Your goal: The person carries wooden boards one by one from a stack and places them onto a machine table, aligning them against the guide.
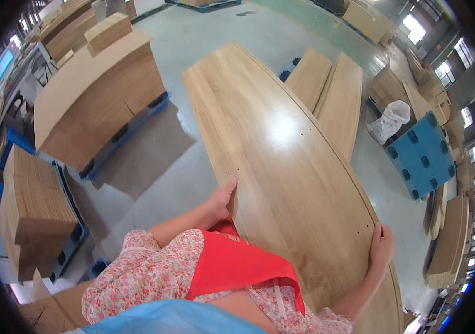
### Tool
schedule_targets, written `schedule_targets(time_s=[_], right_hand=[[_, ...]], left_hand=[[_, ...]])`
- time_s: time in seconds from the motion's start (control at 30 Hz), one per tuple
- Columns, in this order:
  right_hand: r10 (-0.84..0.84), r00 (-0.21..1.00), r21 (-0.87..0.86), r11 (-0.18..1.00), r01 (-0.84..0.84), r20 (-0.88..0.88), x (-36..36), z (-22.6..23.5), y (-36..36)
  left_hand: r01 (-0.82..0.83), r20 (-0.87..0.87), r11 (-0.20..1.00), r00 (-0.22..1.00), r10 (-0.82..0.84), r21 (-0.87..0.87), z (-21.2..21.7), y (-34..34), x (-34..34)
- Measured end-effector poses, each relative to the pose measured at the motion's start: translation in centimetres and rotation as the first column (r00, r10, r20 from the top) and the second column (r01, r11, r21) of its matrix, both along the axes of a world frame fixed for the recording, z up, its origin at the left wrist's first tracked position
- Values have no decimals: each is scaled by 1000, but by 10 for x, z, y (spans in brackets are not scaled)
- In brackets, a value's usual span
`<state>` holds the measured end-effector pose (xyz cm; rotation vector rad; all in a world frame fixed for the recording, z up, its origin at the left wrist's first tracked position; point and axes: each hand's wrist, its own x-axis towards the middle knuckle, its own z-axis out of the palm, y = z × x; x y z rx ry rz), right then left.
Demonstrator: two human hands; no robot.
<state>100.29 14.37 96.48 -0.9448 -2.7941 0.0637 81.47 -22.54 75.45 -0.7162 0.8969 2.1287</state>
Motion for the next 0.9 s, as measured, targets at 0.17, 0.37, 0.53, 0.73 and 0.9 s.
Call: schedule_targets(time_s=[0.17,0.37,0.53,0.73,0.9], right_hand=[[-22,1000,-78,997,22,3,-113,12,14],[-69,997,-50,996,68,-19,-234,27,-18],[-86,995,-45,995,88,44,-335,7,-38],[-191,981,-65,979,192,14,-419,3,-70],[-247,967,-16,969,248,63,-487,3,-68]], left_hand=[[6,-26,999,1000,-5,43,-24,11,-107],[70,27,996,997,-69,-49,-4,1,-219],[102,71,994,993,-99,-43,-15,-27,-334],[161,15,986,987,-160,-45,-26,-53,-435],[219,41,972,975,-216,-82,-27,-35,-524]])
